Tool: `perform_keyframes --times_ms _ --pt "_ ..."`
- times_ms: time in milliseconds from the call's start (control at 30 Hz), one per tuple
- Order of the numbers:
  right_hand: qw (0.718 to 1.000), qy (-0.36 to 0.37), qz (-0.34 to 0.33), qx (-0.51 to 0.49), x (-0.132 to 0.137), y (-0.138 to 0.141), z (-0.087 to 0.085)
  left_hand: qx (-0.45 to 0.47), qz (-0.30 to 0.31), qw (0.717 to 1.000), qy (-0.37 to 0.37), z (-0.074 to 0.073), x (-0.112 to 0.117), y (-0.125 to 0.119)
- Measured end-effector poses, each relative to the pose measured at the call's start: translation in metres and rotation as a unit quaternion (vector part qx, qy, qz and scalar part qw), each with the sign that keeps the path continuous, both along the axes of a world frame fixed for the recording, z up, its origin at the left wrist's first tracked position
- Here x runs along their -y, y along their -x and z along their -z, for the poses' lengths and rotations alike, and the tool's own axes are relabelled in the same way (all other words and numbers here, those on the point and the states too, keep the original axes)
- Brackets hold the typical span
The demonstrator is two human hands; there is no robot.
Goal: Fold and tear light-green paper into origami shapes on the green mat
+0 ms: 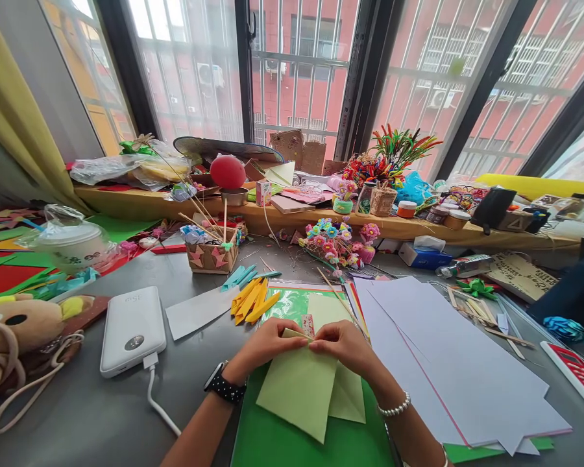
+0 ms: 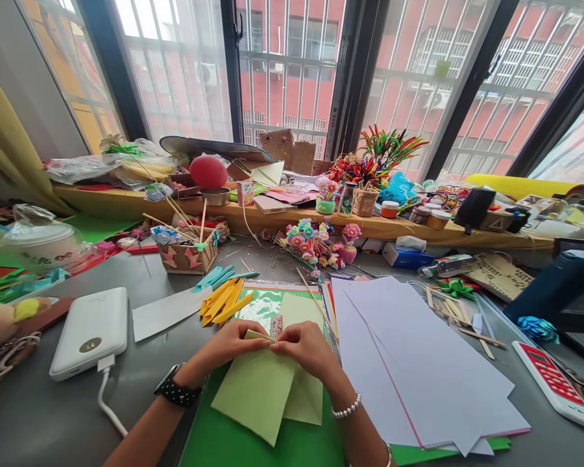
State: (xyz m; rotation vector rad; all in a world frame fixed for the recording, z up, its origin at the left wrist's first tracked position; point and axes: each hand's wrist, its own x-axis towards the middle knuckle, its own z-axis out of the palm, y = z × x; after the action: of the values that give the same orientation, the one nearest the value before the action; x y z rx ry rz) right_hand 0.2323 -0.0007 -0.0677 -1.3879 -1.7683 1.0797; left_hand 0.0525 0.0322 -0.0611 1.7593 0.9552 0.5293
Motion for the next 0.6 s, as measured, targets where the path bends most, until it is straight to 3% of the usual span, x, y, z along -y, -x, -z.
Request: perform_keyframes --times_ms 167,467,600 --pt "1.0 -0.014 -0.014 0.006 -0.001 -0.001 -0.004 -0.035 -0.039 0.996 -0.067 -0.001 -0.001 0.0" --pt "0.993 0.07 -0.011 -0.089 -0.003 -0.019 -0.009 -0.028 -0.098 0.994 -0.035 -0.002 -0.005 0.008" --pt "0.995 0.058 0.015 -0.082 -0.004 -0.024 -0.011 -0.025 -0.107 0.994 -0.029 0.0 -0.007 0.008"
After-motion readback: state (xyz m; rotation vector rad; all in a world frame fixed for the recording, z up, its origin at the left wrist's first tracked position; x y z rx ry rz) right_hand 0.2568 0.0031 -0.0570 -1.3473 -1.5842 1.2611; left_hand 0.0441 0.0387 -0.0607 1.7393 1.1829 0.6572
